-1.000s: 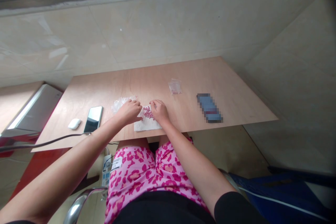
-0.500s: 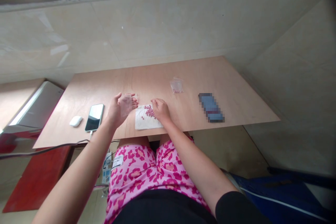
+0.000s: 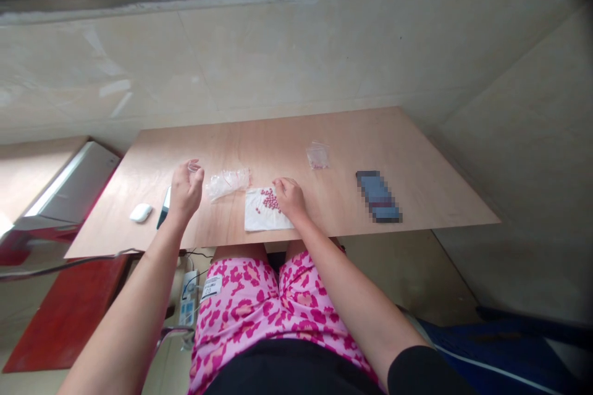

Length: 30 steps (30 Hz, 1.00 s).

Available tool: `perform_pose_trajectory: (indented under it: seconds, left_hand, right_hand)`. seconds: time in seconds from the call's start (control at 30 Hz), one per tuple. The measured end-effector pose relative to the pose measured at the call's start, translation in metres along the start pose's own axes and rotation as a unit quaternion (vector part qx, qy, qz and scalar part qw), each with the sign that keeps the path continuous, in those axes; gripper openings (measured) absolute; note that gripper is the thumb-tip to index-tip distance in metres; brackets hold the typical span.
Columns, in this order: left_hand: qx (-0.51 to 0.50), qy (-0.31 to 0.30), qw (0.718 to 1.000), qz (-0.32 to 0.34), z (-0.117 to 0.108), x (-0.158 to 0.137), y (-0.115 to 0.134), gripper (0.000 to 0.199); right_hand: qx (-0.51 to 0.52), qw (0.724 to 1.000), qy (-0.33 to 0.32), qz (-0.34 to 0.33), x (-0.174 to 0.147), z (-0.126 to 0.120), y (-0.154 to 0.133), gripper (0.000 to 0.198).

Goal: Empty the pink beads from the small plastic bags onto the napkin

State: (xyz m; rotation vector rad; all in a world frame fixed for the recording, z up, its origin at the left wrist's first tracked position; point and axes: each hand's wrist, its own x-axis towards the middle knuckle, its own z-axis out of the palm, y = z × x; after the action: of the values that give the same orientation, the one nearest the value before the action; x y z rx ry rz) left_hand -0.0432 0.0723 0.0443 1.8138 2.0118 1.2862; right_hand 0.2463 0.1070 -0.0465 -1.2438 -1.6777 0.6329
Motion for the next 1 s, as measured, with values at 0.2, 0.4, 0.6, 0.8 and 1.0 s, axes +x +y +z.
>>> perform_pose_trajectory:
  seconds: [0.2,0.4,0.6,0.8,1.0]
  left_hand:
    - [0.03,-0.051,0.997,0.04,0.027,-0.015,-0.032,0.053]
    - [0.097,-0.119,0.985,0.081,0.058,-0.024,-0.044,0.066]
    - [0.153,-0.134,0.973,0.109,0.068,-0.032,-0.053,0.082]
    - [0.101,-0.062,0.988,0.105,0.066,-0.035,-0.053,0.09]
    - [0.075,0.003,0.994,0.085,0.056,-0.044,-0.023,0.08]
  right_hand:
    - [-0.006,1.0,-0.008,0.005,0.001,-0.001,-0.002,0.03]
    - [-0.012,1.0,-0.003,0.003,-0.002,0.001,-0.008,0.029]
    - [0.018,0.999,0.015,0.023,0.019,-0.012,0.001,0.02]
    - [-0.208,0.968,0.112,0.09,0.086,-0.07,0.031,0.035]
    - [-0.252,0.959,0.042,0.125,0.099,-0.094,0.041,0.006]
